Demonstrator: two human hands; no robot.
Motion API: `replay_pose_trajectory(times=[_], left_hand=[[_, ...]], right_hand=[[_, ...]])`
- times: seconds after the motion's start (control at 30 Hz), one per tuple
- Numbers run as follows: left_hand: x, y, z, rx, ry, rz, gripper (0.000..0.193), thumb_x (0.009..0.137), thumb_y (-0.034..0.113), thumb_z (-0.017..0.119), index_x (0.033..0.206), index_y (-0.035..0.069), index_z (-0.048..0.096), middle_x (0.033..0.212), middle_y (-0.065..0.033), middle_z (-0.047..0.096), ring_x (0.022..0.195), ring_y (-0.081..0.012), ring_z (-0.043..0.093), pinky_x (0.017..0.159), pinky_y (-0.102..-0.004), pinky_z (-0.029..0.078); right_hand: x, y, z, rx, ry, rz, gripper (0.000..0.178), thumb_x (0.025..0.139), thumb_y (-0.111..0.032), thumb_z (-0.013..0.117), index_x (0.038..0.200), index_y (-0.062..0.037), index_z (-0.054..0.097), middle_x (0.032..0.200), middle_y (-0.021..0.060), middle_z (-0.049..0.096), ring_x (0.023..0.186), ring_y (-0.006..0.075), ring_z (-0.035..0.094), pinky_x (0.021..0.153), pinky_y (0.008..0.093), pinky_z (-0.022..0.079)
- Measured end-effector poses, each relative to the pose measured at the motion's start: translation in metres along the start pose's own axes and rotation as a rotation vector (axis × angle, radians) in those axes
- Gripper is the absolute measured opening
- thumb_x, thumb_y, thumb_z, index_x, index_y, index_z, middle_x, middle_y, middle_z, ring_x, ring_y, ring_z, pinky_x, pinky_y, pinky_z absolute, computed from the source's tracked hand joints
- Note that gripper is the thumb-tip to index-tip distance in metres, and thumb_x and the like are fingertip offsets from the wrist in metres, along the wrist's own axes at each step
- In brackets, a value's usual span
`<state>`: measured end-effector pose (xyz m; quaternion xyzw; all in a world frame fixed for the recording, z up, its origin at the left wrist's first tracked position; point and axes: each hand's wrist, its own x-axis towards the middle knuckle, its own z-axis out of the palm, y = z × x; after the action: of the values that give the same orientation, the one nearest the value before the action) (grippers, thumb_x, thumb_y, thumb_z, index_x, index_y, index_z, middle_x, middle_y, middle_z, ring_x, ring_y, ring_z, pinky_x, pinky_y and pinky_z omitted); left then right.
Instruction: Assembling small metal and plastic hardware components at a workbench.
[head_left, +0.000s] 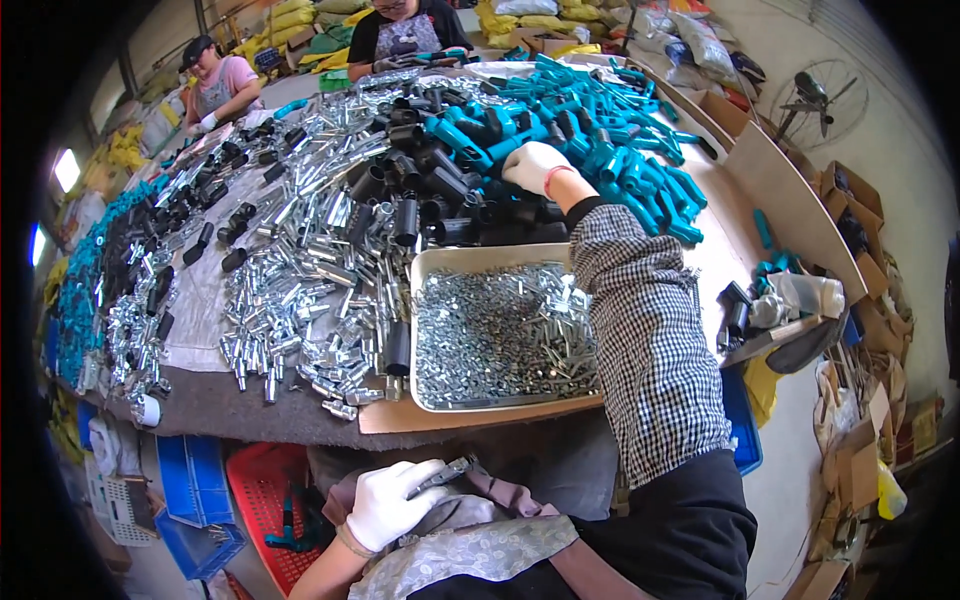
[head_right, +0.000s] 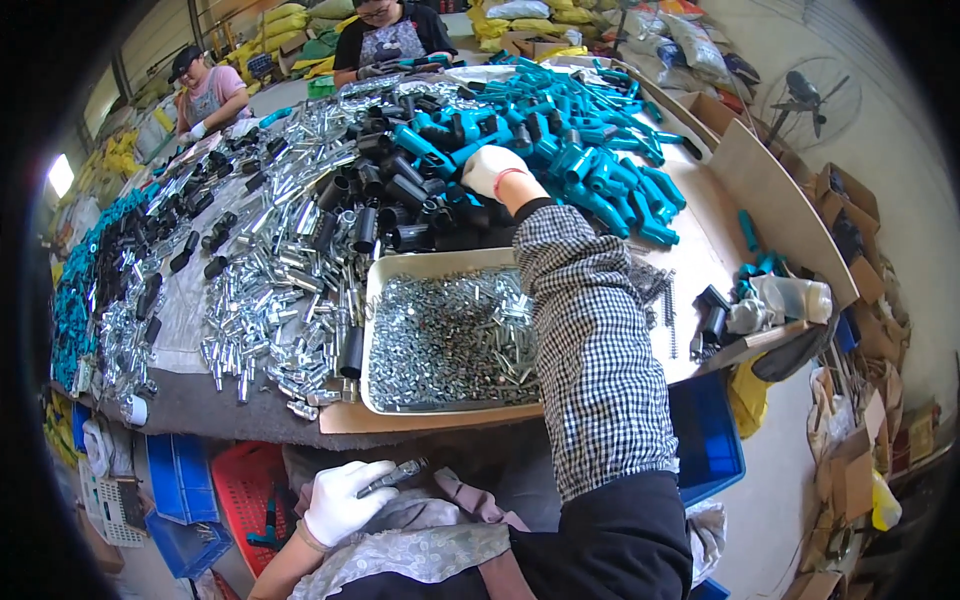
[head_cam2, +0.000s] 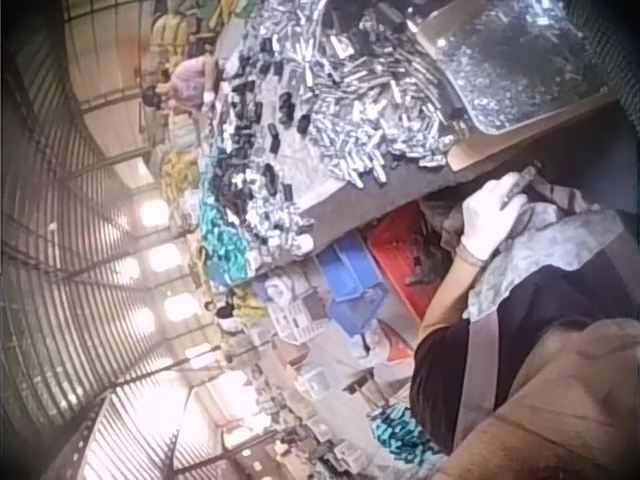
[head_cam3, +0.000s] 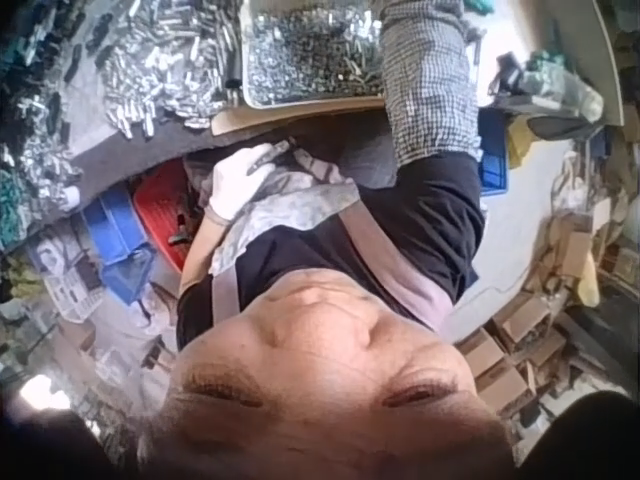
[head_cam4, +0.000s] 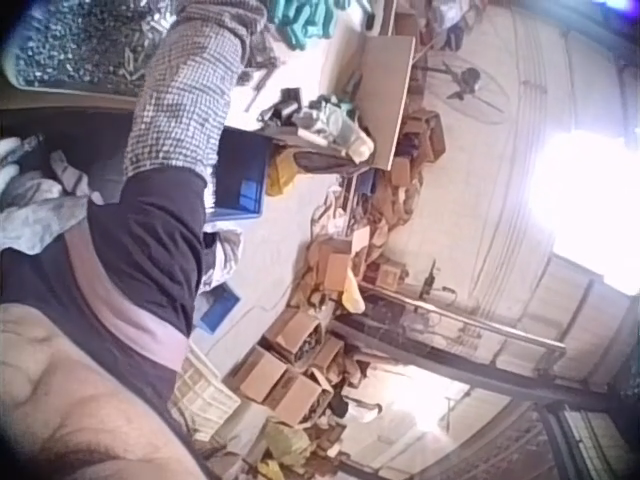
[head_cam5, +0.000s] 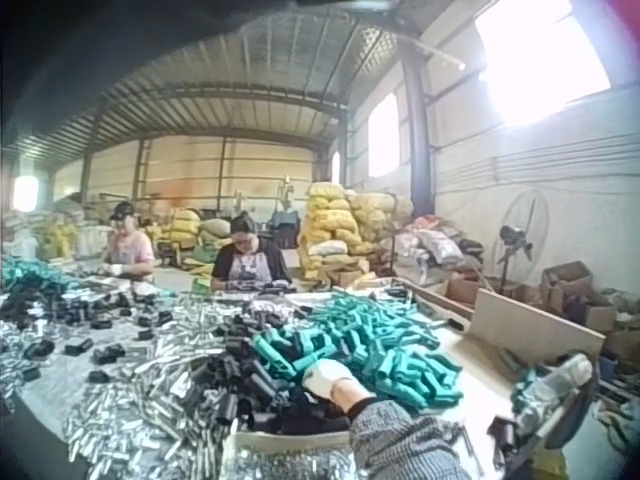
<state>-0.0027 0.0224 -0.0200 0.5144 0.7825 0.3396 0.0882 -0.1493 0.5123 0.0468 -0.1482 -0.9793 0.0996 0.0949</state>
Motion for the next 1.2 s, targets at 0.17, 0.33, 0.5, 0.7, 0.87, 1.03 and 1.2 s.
replay_pose_trajectory(times=[0.17, 0.33, 0.5, 0.7, 0.87, 1.03, 1.2], left_hand=[[0.003, -0.01, -0.005, -0.017, -0.012, -0.046, 0.034, 0.075, 0.016, 0.081, 0.106, 0.004, 0.072, 0.08, -0.0133, 0.068, 0.066, -0.0291, 0.066, 0.061, -0.0359, 0.053], [-0.005, -0.021, -0.013, -0.039, 0.004, -0.073, 0.034, 0.076, 0.017, 0.081, 0.106, 0.005, 0.072, 0.083, -0.0131, 0.069, 0.068, -0.0293, 0.068, 0.062, -0.0359, 0.055], [-0.009, -0.029, -0.014, -0.029, -0.001, -0.041, 0.034, 0.076, 0.018, 0.081, 0.106, 0.005, 0.072, 0.084, -0.0129, 0.07, 0.069, -0.0291, 0.068, 0.063, -0.0356, 0.055], [-0.004, -0.032, -0.009, 0.015, 0.082, 0.06, 0.033, 0.077, 0.026, 0.079, 0.105, 0.011, 0.073, 0.078, -0.007, 0.067, 0.064, -0.0247, 0.067, 0.057, -0.0334, 0.054], [-0.01, -0.031, -0.011, 0.014, 0.093, 0.042, 0.033, 0.076, 0.025, 0.079, 0.105, 0.011, 0.072, 0.077, -0.0073, 0.066, 0.064, -0.025, 0.066, 0.057, -0.0339, 0.054], [-0.018, -0.028, -0.014, 0.033, 0.121, 0.043, 0.032, 0.076, 0.025, 0.079, 0.105, 0.012, 0.072, 0.078, -0.0075, 0.067, 0.066, -0.0253, 0.067, 0.058, -0.034, 0.054], [-0.021, -0.021, -0.019, 0.053, 0.096, 0.07, 0.032, 0.077, 0.024, 0.079, 0.105, 0.011, 0.072, 0.081, -0.0083, 0.069, 0.067, -0.0254, 0.068, 0.06, -0.0344, 0.054]], right_hand=[[0.024, -0.038, 0.011, -0.064, -0.114, 0.007, 0.034, 0.081, -0.035, 0.066, 0.106, -0.0142, 0.076, 0.104, 0.0145, 0.073, 0.096, 0.0339, 0.07, 0.085, 0.0414, 0.055], [0.01, -0.024, -0.007, -0.259, -0.339, -0.128, 0.036, 0.076, -0.035, 0.07, 0.099, -0.0085, 0.077, 0.099, 0.0171, 0.073, 0.088, 0.0335, 0.071, 0.078, 0.042, 0.057], [0.003, -0.035, -0.022, -0.505, -0.326, 0.15, 0.029, 0.079, -0.019, 0.065, 0.102, -0.0057, 0.077, 0.108, 0.0179, 0.073, 0.101, 0.0337, 0.07, 0.084, 0.0405, 0.057], [0.027, -0.029, 0.028, -0.408, -0.365, 0.272, 0.035, 0.083, -0.015, 0.061, 0.116, -0.0095, 0.074, 0.124, 0.0141, 0.069, 0.116, 0.0326, 0.066, 0.093, 0.0398, 0.054], [0.041, -0.005, 0.033, -0.459, -0.485, 0.193, 0.038, 0.08, -0.023, 0.063, 0.108, 0.0, 0.073, 0.113, 0.0247, 0.069, 0.105, 0.0344, 0.069, 0.086, 0.0426, 0.056], [0.028, -0.026, 0.025, -0.372, -0.445, 0.292, 0.046, 0.08, -0.03, 0.064, 0.111, 0.0017, 0.072, 0.114, 0.0235, 0.07, 0.104, 0.0323, 0.07, 0.088, 0.0409, 0.055], [0.031, -0.018, 0.024, -0.456, -0.491, 0.22, 0.044, 0.085, -0.029, 0.058, 0.12, -0.0051, 0.07, 0.125, 0.0168, 0.067, 0.116, 0.0334, 0.065, 0.093, 0.0405, 0.052]])
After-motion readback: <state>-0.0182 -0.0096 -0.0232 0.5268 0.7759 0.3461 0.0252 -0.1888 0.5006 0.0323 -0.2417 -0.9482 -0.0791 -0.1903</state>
